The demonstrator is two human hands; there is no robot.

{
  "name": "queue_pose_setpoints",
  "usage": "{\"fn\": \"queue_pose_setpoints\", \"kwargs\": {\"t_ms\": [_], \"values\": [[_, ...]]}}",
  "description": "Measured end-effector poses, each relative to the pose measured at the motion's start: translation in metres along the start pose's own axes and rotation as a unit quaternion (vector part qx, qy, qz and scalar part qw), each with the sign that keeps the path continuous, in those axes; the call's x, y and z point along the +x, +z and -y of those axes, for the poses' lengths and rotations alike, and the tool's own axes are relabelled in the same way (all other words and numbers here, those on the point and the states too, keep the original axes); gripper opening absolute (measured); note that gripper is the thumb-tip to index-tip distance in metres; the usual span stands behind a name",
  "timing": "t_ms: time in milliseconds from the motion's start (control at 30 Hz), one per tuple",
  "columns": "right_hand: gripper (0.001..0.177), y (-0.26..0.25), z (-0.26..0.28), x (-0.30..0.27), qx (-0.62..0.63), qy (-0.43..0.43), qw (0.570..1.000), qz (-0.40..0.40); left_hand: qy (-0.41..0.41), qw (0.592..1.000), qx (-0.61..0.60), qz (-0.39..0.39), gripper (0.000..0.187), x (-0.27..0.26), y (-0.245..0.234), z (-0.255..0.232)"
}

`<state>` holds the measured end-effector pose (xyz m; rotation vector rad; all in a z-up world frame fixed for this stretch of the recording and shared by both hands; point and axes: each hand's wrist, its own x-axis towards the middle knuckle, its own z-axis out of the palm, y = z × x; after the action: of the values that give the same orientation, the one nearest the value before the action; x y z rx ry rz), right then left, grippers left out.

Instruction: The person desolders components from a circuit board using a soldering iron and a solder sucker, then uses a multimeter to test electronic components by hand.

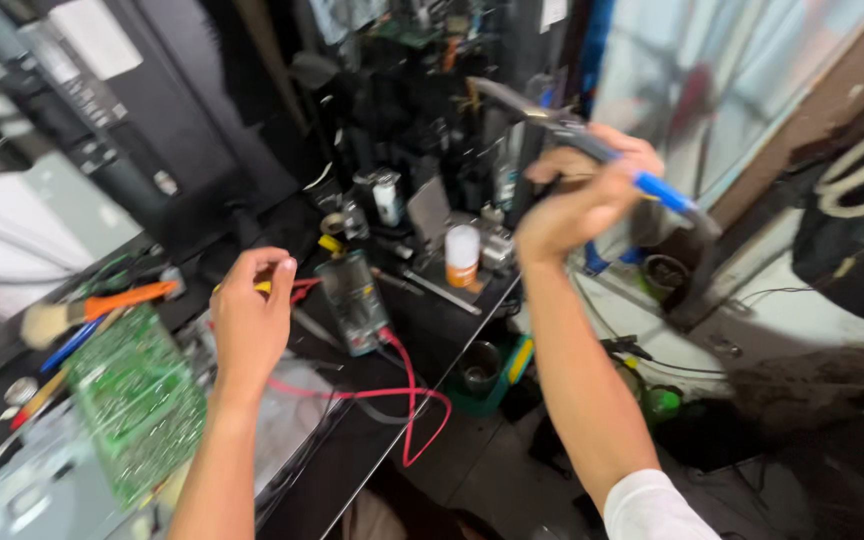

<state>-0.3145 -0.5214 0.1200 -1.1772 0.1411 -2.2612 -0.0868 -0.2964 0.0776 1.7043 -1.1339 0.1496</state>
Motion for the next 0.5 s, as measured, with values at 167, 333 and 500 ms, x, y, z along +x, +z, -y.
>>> {"fn": "queue_pose_setpoints", "kwargs": {"t_ms": [167,333,500], "values": [[0.053,-0.086,-0.069,0.074,0.015,0.008,0.994,-0.111,-0.053,0.997,-0.029,0.040,0.041,0.063,0.076,0.058],[0.043,-0.133,-0.155,0.097,-0.171,0.125,0.970,-0.119,-0.074,0.993,-0.034,0.091,0.058,0.097,0.137,0.122],[0.049,-0.140,-0.215,0.096,-0.281,0.156,0.946,-0.036,-0.083,0.985,-0.080,0.127,0.061,0.118,0.177,0.171]]}}
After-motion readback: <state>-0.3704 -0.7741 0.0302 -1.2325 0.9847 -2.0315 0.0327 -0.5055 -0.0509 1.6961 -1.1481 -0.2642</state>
